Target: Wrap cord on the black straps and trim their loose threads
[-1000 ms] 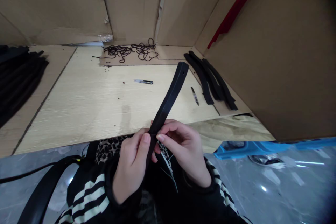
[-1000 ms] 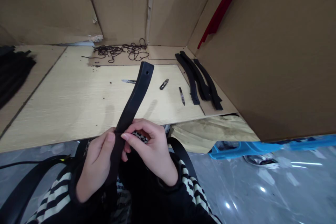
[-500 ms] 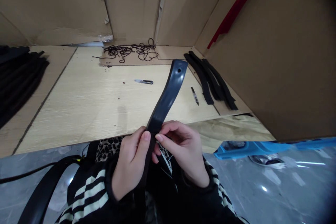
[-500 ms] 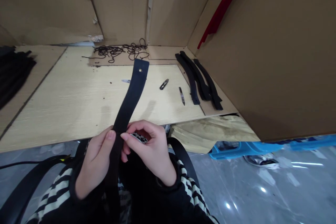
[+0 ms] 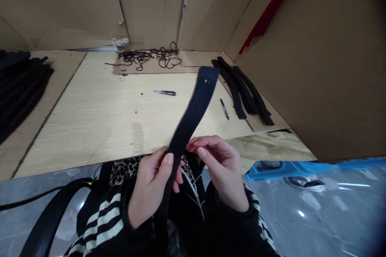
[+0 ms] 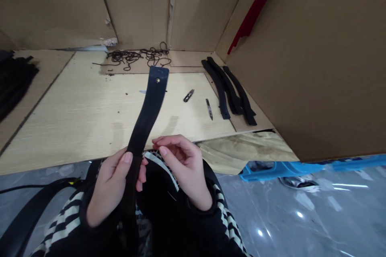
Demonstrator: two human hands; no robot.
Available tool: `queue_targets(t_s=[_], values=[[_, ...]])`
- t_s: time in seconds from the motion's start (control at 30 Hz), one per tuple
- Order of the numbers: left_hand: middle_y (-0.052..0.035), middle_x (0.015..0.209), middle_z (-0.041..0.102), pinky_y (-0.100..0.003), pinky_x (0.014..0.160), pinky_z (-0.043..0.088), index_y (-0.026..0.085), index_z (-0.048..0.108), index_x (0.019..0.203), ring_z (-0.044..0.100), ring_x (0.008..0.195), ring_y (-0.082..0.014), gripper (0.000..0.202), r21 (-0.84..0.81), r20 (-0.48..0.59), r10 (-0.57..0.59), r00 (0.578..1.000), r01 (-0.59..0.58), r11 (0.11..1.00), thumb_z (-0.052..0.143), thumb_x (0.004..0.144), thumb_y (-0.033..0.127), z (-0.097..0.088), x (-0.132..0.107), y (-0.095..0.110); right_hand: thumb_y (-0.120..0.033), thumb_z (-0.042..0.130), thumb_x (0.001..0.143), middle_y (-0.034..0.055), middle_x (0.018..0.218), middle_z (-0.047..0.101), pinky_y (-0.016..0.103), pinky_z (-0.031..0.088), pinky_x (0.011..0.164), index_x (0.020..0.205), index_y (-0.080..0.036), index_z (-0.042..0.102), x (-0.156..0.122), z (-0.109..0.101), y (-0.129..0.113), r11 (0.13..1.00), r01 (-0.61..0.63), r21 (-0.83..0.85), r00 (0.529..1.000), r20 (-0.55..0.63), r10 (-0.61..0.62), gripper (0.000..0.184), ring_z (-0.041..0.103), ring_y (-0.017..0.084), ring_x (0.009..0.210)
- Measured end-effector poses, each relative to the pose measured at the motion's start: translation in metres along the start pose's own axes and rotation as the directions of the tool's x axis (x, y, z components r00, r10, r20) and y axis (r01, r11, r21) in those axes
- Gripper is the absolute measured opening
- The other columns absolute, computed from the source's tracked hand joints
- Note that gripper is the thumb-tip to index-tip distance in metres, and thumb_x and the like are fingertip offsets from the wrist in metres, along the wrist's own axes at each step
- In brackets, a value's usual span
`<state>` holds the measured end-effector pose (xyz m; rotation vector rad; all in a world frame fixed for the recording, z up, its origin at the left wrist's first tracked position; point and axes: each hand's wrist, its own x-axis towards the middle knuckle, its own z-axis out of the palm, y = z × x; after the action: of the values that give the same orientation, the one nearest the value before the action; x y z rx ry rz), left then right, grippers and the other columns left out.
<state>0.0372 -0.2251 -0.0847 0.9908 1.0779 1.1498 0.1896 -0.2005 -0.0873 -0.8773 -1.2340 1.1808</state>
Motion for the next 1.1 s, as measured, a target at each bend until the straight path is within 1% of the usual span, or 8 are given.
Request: queue_targets(t_s=[0.13, 0.23, 0.3, 0.37, 0.43, 0.47, 0.77, 1.1], values=[[0.0016, 0.051, 0.060, -0.016, 0.041, 0.040, 0.016, 0.063, 0.076, 0.052, 0.039, -0.0070, 0.038, -0.022, 0.000, -0.058, 0.998, 0.058, 0.998, 0.051, 0.090, 0.049, -0.003, 0.001, -0.001, -0.018, 0.065, 0.086, 0.0016, 0.095, 0.073, 0.027, 0.057, 0.084, 0.090, -0.023, 0.070, 0.011, -0.016, 0.001, 0.989, 0.067, -0.129, 0.996, -0.057, -0.074, 0.008, 0.069, 0.014, 0.089], [0.0005, 0.051, 0.060, -0.016, 0.041, 0.041, 0.016, 0.062, 0.075, 0.052, 0.039, -0.0078, 0.038, -0.081, -0.004, -0.122, 0.993, 0.121, 0.989, 0.051, 0.090, 0.049, -0.009, 0.004, -0.003, -0.022, 0.066, 0.085, 0.0048, 0.096, 0.072, 0.032, 0.057, 0.081, 0.091, -0.021, 0.068, 0.034, -0.045, 0.003, 0.884, 0.129, -0.449, 0.968, -0.135, -0.210, 0.007, 0.068, 0.019, 0.094], [0.0004, 0.051, 0.061, -0.016, 0.041, 0.041, 0.016, 0.061, 0.075, 0.053, 0.040, -0.0081, 0.037, -0.118, -0.011, -0.141, 0.990, 0.139, 0.983, 0.051, 0.090, 0.048, -0.014, 0.006, -0.006, -0.025, 0.062, 0.086, 0.0084, 0.098, 0.072, 0.037, 0.058, 0.078, 0.095, -0.018, 0.067, 0.055, -0.070, 0.006, 0.672, 0.122, -0.731, 0.952, -0.104, -0.287, 0.013, 0.068, 0.022, 0.090], [0.0004, 0.051, 0.061, -0.016, 0.041, 0.041, 0.015, 0.061, 0.076, 0.053, 0.039, -0.0081, 0.037, -0.150, -0.019, -0.145, 0.989, 0.141, 0.979, 0.051, 0.089, 0.048, -0.018, 0.008, -0.008, -0.022, 0.056, 0.088, 0.0128, 0.103, 0.072, 0.044, 0.055, 0.081, 0.105, -0.014, 0.067, 0.077, -0.093, 0.011, 0.322, 0.118, -0.939, 0.956, 0.019, -0.292, 0.022, 0.068, 0.028, 0.093], [0.0006, 0.051, 0.061, -0.016, 0.040, 0.041, 0.015, 0.061, 0.075, 0.052, 0.039, -0.0079, 0.038, -0.175, -0.023, -0.155, 0.988, 0.149, 0.973, 0.052, 0.089, 0.049, -0.020, 0.010, -0.010, -0.015, 0.047, 0.089, 0.0176, 0.110, 0.070, 0.047, 0.052, 0.085, 0.114, -0.008, 0.065, 0.098, -0.110, 0.017, 0.016, 0.138, -0.990, 0.970, 0.132, -0.205, 0.031, 0.065, 0.032, 0.100], [0.0008, 0.051, 0.060, -0.016, 0.040, 0.040, 0.015, 0.061, 0.075, 0.052, 0.038, -0.0078, 0.038, -0.183, -0.020, -0.161, 0.987, 0.154, 0.971, 0.052, 0.088, 0.050, -0.020, 0.011, -0.011, -0.012, 0.044, 0.089, 0.0191, 0.111, 0.069, 0.047, 0.051, 0.086, 0.115, -0.007, 0.064, 0.108, -0.115, 0.021, -0.033, 0.160, -0.987, 0.973, 0.163, -0.162, 0.034, 0.064, 0.033, 0.102], [0.0007, 0.049, 0.060, -0.016, 0.037, 0.037, 0.015, 0.059, 0.073, 0.050, 0.035, -0.0079, 0.042, -0.219, -0.002, -0.160, 0.987, 0.155, 0.963, 0.054, 0.085, 0.055, -0.017, 0.012, -0.014, -0.029, 0.047, 0.093, 0.0231, 0.138, 0.052, 0.048, 0.041, 0.103, 0.134, -0.003, 0.051, 0.171, -0.112, 0.072, -0.047, 0.324, -0.945, 0.943, 0.318, 0.096, 0.048, 0.049, 0.034, 0.126], [0.0007, 0.049, 0.060, -0.016, 0.037, 0.038, 0.015, 0.059, 0.073, 0.050, 0.035, -0.0079, 0.042, -0.233, 0.000, -0.149, 0.989, 0.145, 0.962, 0.052, 0.087, 0.054, -0.021, 0.014, -0.017, -0.048, 0.049, 0.092, 0.0160, 0.145, 0.045, 0.042, 0.036, 0.109, 0.142, -0.009, 0.044, 0.116, -0.084, 0.073, 0.024, 0.420, -0.907, 0.896, 0.419, 0.148, 0.064, 0.041, 0.030, 0.131]])
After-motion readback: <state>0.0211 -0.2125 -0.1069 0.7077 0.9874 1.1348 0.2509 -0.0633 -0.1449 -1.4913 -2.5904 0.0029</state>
